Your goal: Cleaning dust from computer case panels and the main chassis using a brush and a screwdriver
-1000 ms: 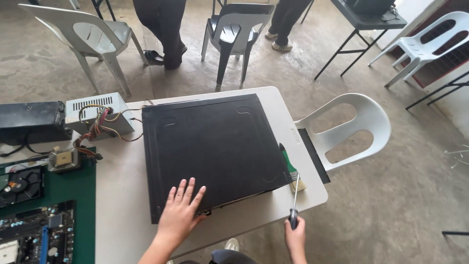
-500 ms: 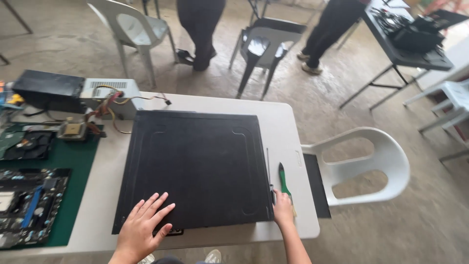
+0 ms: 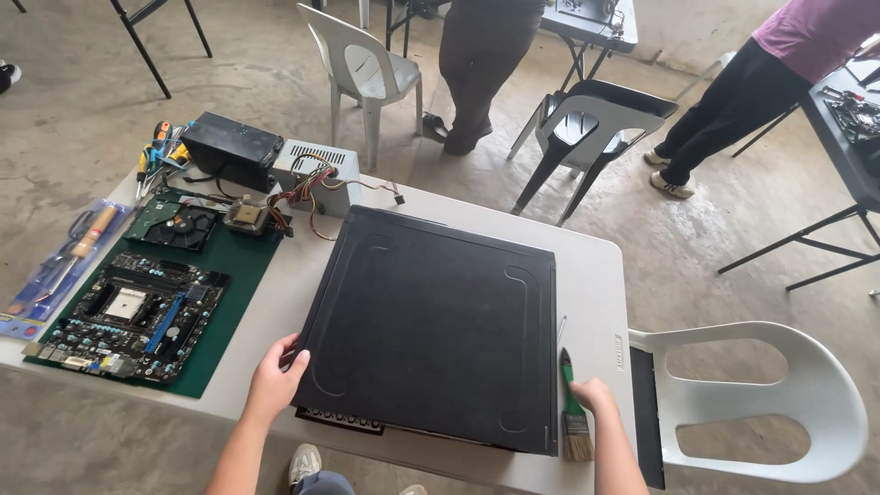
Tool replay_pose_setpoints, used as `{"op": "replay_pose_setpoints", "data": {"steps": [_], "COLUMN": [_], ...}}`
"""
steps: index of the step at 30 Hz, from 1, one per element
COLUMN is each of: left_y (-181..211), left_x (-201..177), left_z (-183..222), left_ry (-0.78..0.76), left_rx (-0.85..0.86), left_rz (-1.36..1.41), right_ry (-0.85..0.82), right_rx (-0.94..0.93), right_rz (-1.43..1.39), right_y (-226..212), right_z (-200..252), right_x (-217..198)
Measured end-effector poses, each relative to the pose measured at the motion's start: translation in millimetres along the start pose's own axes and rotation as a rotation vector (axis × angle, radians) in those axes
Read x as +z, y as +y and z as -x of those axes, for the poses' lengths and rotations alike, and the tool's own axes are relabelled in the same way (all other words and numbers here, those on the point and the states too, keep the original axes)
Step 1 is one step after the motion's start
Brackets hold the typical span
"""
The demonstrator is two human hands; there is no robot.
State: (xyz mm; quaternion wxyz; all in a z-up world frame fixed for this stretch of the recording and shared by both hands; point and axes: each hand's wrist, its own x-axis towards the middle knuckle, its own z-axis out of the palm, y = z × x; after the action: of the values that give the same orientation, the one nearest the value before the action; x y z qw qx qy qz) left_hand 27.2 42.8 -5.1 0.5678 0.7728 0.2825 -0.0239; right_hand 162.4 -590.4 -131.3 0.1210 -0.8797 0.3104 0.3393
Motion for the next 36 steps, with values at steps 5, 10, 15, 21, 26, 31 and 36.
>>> {"op": "replay_pose_setpoints", "data": {"steps": [5,10,15,21,26,31,36], "left_y": [-11,32,29,30,31,41,36], "left_x": [14,9,11,10,8,4,-5], "left_z": [-62,-40,-27,-24,-35,-39,-32], "left_ry": [-0.066,-0.164,-0.143,-0.159,-0.163,-0.163,-0.163], "left_rx": [0.031,-0.038,-0.006,-0.02,-0.027,-0.072,-0.064], "left_rz": [-0.002,-0.014,-0.009,-0.177,-0.275,-0.267,-0.35], "right_ry": [0.331,0.23,0.776,1.353,1.097,0.718,0.64], "right_rx": [-0.278,-0.248,-0.198,-0.832,-1.15,-1.207,-0.711], "right_rz": [-0.04,0.028,0.168,-0.466,-0.941,-0.865,-0.712], "right_y": [-3,3,3,-108,-325,-471,-421], "right_z": [-32,-22,57,193,280,288,143], "right_x": [47,35,-44,-124,-87,-36,-80]}}
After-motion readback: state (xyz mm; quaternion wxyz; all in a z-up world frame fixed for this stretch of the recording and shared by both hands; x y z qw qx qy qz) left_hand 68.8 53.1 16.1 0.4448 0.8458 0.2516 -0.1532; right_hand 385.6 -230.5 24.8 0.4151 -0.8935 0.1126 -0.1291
